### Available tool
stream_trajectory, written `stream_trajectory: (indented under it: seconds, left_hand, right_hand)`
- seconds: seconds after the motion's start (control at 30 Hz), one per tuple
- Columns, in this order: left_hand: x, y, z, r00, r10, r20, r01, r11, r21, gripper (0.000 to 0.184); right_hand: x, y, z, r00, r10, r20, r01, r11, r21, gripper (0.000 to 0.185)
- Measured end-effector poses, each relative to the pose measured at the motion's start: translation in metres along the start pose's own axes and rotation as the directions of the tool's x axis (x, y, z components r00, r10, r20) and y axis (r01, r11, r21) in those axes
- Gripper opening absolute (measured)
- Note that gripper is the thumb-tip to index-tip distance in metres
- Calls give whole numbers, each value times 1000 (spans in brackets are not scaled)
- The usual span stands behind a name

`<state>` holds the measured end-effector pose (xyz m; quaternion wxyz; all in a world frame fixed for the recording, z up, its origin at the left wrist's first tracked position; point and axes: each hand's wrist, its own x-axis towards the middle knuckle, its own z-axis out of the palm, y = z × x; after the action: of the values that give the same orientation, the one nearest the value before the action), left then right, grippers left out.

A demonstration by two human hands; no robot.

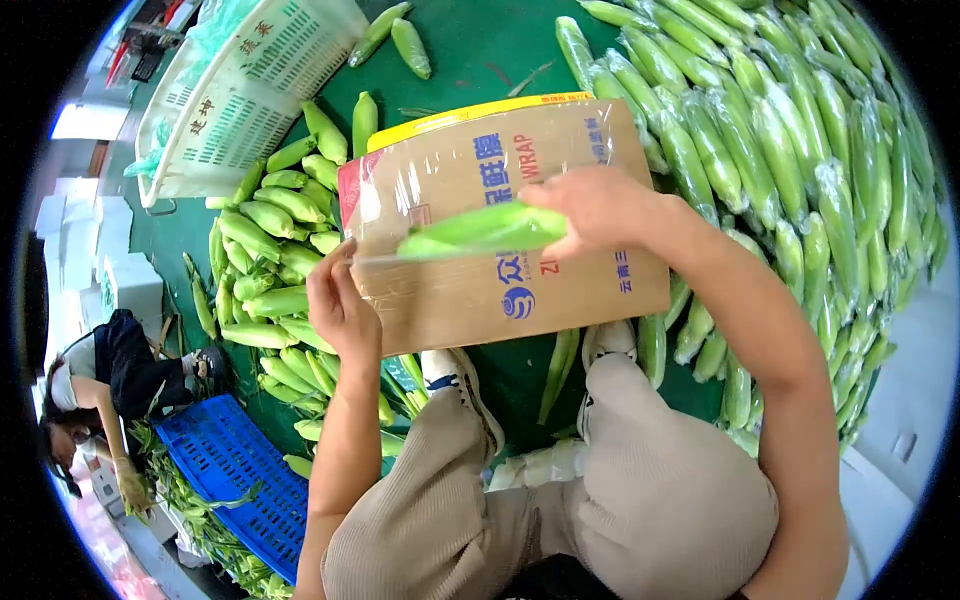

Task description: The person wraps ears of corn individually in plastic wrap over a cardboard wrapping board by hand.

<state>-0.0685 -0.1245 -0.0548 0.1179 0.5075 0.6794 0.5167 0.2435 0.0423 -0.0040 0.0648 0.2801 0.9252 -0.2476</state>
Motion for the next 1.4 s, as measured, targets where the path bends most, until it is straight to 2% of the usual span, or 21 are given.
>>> stream_trajectory:
  seconds: [0.07,0.13,0.2,0.23,0.33,0.37,0.4,0.43,0.5,0.53,0.6,0.7,0.87,0.9,0.97,1.07,1.1,1.2,1.27,1.37,1.4]
  left_hand:
    - [-15,25,13,995,96,-6,-96,987,-130,23]
    - [-34,35,29,846,105,522,-142,989,31,30]
    - [-28,51,41,724,378,577,-581,785,214,47]
    - [-22,45,47,750,271,603,-485,845,224,61]
    - [40,47,77,762,267,590,-554,740,381,65]
    - [71,38,91,798,292,527,-543,729,418,67]
    - [104,37,97,814,374,444,-565,686,459,64]
    - [130,34,101,833,450,321,-553,681,480,56]
    - [140,46,106,905,399,148,-425,871,245,39]
    - [133,49,105,933,316,174,-333,939,79,45]
    - [103,56,94,883,376,282,-438,875,206,56]
    - [82,39,90,761,485,431,-608,765,212,63]
    - [49,42,85,660,634,404,-750,522,406,60]
    - [45,43,91,701,595,392,-713,574,403,56]
    - [43,50,93,673,299,676,-624,721,302,51]
    - [51,72,73,474,-19,880,-471,839,272,43]
    - [53,76,68,403,-91,911,-431,859,277,41]
    - [55,76,67,342,51,938,-453,884,117,40]
    - [46,66,67,255,-12,967,-422,898,122,41]
    - [25,78,54,74,-26,997,-316,947,48,39]
    - [12,80,50,-67,-85,994,-300,952,61,37]
  right_hand:
    - [-10,-7,27,991,-114,-70,119,991,63,69]
    - [-8,-30,42,986,-155,-53,158,986,59,71]
    - [-5,-37,45,950,-144,-279,128,989,-76,69]
    - [-3,-38,42,918,-116,-380,73,989,-127,68]
    - [16,-28,41,791,-67,-608,-22,990,-138,61]
    - [22,-26,33,841,-18,-541,-50,993,-110,61]
    - [33,-6,39,817,-206,-539,-8,930,-366,65]
    - [43,-4,25,902,-140,-409,7,951,-311,69]
    - [65,-5,16,934,-34,-356,-63,964,-257,79]
    - [81,13,24,916,-47,-398,-84,948,-306,82]
    - [112,5,2,940,206,-271,-226,973,-44,87]
    - [107,24,22,889,154,-431,-157,987,28,83]
    - [55,2,5,975,94,-202,-4,914,405,64]
    - [49,11,8,986,90,-141,-16,892,452,60]
    - [49,34,11,991,125,55,-135,867,479,54]
    - [64,71,25,994,111,24,-111,896,430,48]
    - [76,42,14,989,46,-140,1,948,318,50]
    - [88,-7,15,978,-116,-171,110,993,-45,64]
    - [86,-13,33,986,-152,-69,130,956,-261,68]
    - [79,-32,29,994,-106,-33,97,975,-201,66]
    - [79,-24,33,986,-148,-72,129,968,-214,65]
